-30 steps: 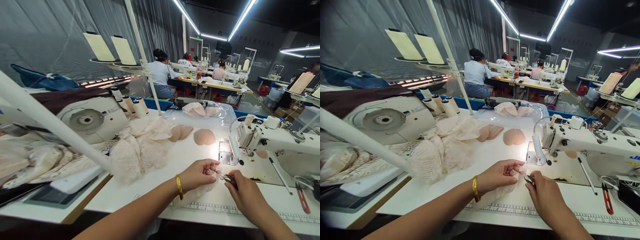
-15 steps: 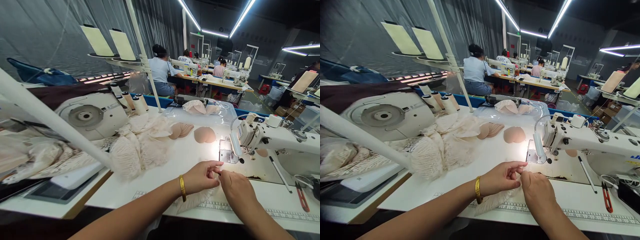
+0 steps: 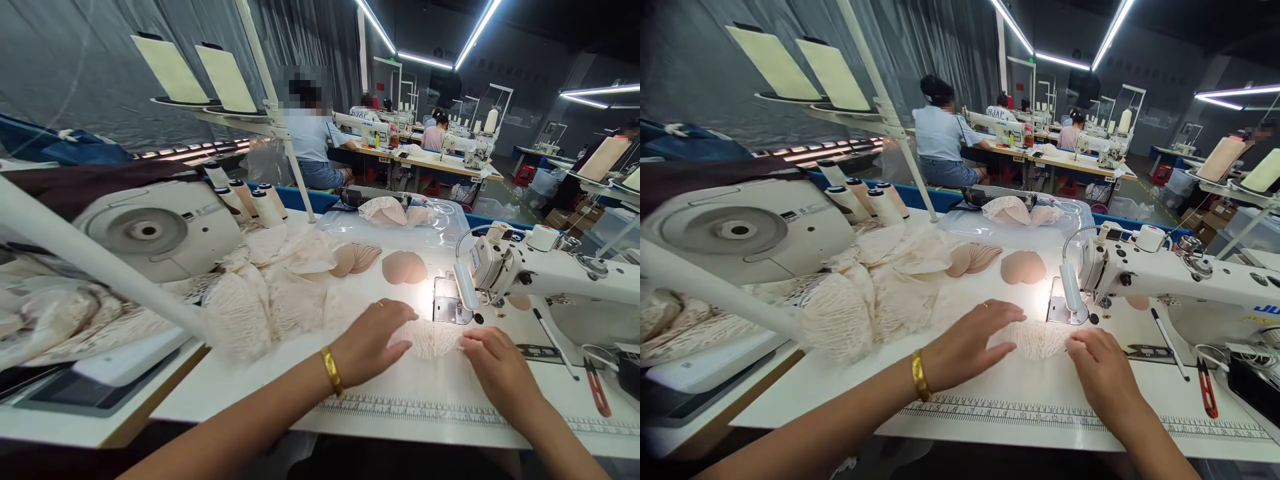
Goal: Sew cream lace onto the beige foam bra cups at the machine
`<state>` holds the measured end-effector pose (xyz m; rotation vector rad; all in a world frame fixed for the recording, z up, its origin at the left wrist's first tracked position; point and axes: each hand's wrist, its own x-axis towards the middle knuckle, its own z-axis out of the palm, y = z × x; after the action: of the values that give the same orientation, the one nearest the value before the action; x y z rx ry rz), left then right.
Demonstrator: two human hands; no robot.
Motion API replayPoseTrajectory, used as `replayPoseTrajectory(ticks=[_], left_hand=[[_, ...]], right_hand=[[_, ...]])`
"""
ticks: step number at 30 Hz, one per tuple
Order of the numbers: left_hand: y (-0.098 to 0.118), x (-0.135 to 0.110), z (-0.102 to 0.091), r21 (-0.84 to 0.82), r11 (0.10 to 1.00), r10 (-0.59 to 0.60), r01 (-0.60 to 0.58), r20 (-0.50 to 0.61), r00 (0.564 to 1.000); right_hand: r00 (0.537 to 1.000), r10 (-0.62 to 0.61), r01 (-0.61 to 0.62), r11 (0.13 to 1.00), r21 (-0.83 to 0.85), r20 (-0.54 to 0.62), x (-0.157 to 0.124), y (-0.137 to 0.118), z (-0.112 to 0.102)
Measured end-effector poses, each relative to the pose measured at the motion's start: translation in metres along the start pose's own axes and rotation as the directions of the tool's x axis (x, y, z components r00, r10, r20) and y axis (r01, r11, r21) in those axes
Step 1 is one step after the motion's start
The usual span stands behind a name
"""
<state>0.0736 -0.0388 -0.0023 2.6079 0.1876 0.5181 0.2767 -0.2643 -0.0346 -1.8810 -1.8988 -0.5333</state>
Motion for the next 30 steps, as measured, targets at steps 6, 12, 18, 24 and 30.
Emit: replayPoseTrajectory(ticks=[6, 12, 18, 24, 30], left_hand=[[0.018, 0.003, 0.043, -0.119, 0.992, 0.045, -0.028, 0.144, 0.989], [0.004, 0.011, 0.022, -0.398, 0.865, -0.192, 0.305, 0.299, 0.935], [-0.022, 0.036, -0.005, -0.193, 0.916, -0.292, 0.351, 0.277, 0.915], [-0.061, 0.086, 0.004, 0.265, 0.905, -0.322, 0.334, -0.086, 0.943], [-0.079, 0.094, 0.019, 0.354, 0.882, -0.304, 0.312, -0.08, 0.949]], right_hand=[[0.992, -0.121, 0.116, 0.988, 0.098, 0.044, 0.026, -0.031, 0.015], [0.887, 0.417, -0.42, 0.553, 0.72, 0.197, 0.035, -0.031, -0.002], [0.688, 0.526, -0.594, 0.012, 0.804, 0.5, 0.041, -0.019, 0.029], [0.682, 0.548, -0.576, -0.005, 0.818, 0.484, 0.039, -0.009, 0.054], [0.692, 0.542, -0.576, 0.014, 0.818, 0.478, 0.037, -0.009, 0.052]])
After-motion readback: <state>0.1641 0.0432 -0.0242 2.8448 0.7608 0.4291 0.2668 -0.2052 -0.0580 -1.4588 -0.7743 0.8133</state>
